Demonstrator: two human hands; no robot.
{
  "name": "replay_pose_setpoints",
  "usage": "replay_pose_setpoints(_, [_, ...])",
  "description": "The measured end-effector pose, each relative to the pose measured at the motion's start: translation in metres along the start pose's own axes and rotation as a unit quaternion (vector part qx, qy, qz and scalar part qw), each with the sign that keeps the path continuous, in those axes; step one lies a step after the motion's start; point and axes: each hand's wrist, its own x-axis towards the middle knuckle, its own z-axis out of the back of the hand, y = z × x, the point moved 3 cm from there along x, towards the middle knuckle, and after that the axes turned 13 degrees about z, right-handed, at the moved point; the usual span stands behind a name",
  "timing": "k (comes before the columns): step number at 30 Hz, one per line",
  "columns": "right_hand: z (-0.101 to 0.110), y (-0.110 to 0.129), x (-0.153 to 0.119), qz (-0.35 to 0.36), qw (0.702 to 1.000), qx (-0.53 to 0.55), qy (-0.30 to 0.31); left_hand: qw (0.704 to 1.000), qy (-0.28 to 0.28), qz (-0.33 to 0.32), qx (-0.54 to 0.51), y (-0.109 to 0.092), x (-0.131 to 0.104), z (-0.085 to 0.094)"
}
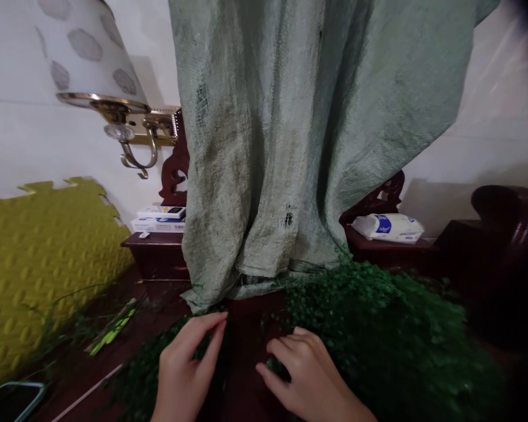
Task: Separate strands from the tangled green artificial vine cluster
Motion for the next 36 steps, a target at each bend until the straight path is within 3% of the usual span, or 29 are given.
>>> replay_pose_setpoints(3, [0.001, 0.001, 0.001, 0.01, 1.0, -0.01, 0.007, 0.998, -0.026, 0.051, -0.003, 0.004, 0.006, 0.008])
replay_pose_setpoints(7, [0.002, 0.002, 0.003, 0.029, 0.999, -0.031, 0.02, 0.975, -0.066, 0.211, -0.029, 0.012, 0.015, 0.015])
replay_pose_setpoints(9, [0.002, 0.002, 0.004, 0.039, 0.998, -0.039, 0.022, 0.957, -0.065, 0.276, -0.059, 0.015, 0.018, 0.014])
replay_pose_setpoints(12, [0.001, 0.001, 0.004, 0.042, 0.998, -0.037, 0.02, 0.945, -0.036, 0.308, -0.102, 0.018, 0.02, 0.008])
replay_pose_setpoints(17, [0.004, 0.003, -0.001, 0.005, 1.0, 0.005, 0.008, 0.962, 0.041, 0.258, -0.079, 0.015, 0.016, -0.003])
replay_pose_setpoints(20, [0.008, 0.005, 0.0, 0.002, 1.0, 0.02, 0.02, 0.975, 0.121, 0.18, -0.054, 0.007, 0.004, -0.013])
replay_pose_setpoints(24, [0.01, 0.007, 0.005, 0.029, 0.998, -0.006, 0.051, 0.969, 0.23, 0.08, -0.03, -0.002, -0.023, -0.029])
replay_pose_setpoints(27, [0.008, 0.007, 0.006, 0.053, 0.995, -0.023, 0.08, 0.968, 0.251, 0.004, -0.008, -0.007, -0.037, -0.034])
replay_pose_setpoints(31, [0.006, 0.011, 0.003, 0.083, 0.991, -0.03, 0.096, 0.953, 0.302, 0.018, -0.025, -0.008, -0.038, -0.035])
replay_pose_setpoints(36, [0.004, 0.014, 0.0, 0.102, 0.993, 0.004, 0.062, 0.927, 0.371, 0.046, -0.034, -0.009, -0.036, -0.038])
